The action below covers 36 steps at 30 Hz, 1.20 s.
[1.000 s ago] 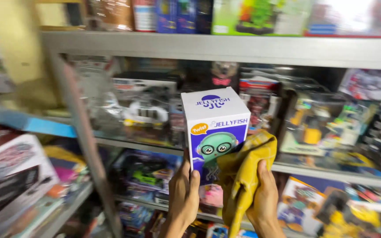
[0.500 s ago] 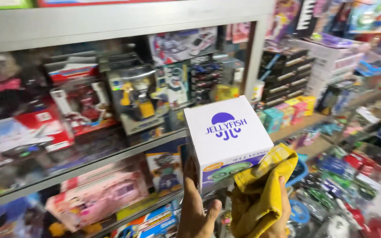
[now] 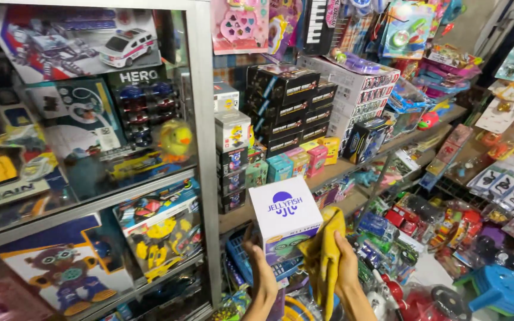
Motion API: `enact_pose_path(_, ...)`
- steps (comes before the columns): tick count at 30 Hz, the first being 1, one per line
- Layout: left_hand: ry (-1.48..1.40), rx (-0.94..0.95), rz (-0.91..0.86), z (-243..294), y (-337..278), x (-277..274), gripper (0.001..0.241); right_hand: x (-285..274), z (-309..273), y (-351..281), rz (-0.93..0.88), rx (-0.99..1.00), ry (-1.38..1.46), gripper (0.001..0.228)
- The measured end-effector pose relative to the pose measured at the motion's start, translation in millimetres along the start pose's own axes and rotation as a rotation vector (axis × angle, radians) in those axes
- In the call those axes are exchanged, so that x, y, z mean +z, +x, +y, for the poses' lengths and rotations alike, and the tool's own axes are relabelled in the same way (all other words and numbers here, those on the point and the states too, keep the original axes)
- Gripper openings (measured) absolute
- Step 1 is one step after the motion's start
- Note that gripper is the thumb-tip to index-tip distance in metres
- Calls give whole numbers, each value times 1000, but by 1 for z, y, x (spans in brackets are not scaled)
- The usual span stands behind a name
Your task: Dusting and wiping toy boxes and toys on a display shelf using a cleaning cloth.
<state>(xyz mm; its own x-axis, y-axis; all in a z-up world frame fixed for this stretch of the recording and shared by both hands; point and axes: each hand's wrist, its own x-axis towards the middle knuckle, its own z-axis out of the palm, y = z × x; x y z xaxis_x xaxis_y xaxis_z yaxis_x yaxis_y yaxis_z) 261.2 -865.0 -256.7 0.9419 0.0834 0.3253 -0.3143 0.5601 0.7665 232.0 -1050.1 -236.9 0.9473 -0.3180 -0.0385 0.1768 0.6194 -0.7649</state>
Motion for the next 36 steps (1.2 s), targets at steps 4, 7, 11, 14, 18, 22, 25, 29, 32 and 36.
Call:
enact_pose_path(4, 103, 84, 201, -70, 23, -3, 92, -18, 11, 66, -37, 194, -93, 35)
enact_pose_path(7, 156, 39, 338, -114, 29, -19, 83, -20, 24, 100, -71, 352, -127, 36)
enact_pose_path(11, 139, 128, 328, -147, 40, -45, 60, -33, 49, 144, -90, 533, -183, 38)
enact_pose_path(14, 108, 29, 310, -153, 41, -48, 69, -50, 60, 166, -67, 625, -205, 38)
enact_pose_path(18, 139, -135, 336, -173, 38, -61, 65, -56, 69, 172, -95, 706, -215, 41)
enact_pose_path(22, 150, 29, 352, -184, 49, -80, 65, -60, 85, 182, -71, 739, -197, 36)
enact_pose_path(25, 258, 55, 320, -197, 54, -97, 68, -73, 105, 196, -84, 769, -209, 34)
enact_pose_path(29, 420, -100, 484, -216, 52, -108, 67, -75, 130, 202, -119, 834, -308, 35)
enact_pose_path(32, 454, -313, 504, -202, 54, -102, 79, -77, 149, 208, -143, 856, -392, 35)
enact_pose_path(36, 577, -378, 524, -180, 59, -92, 75, -79, 162, 219, -162, 885, -426, 36)
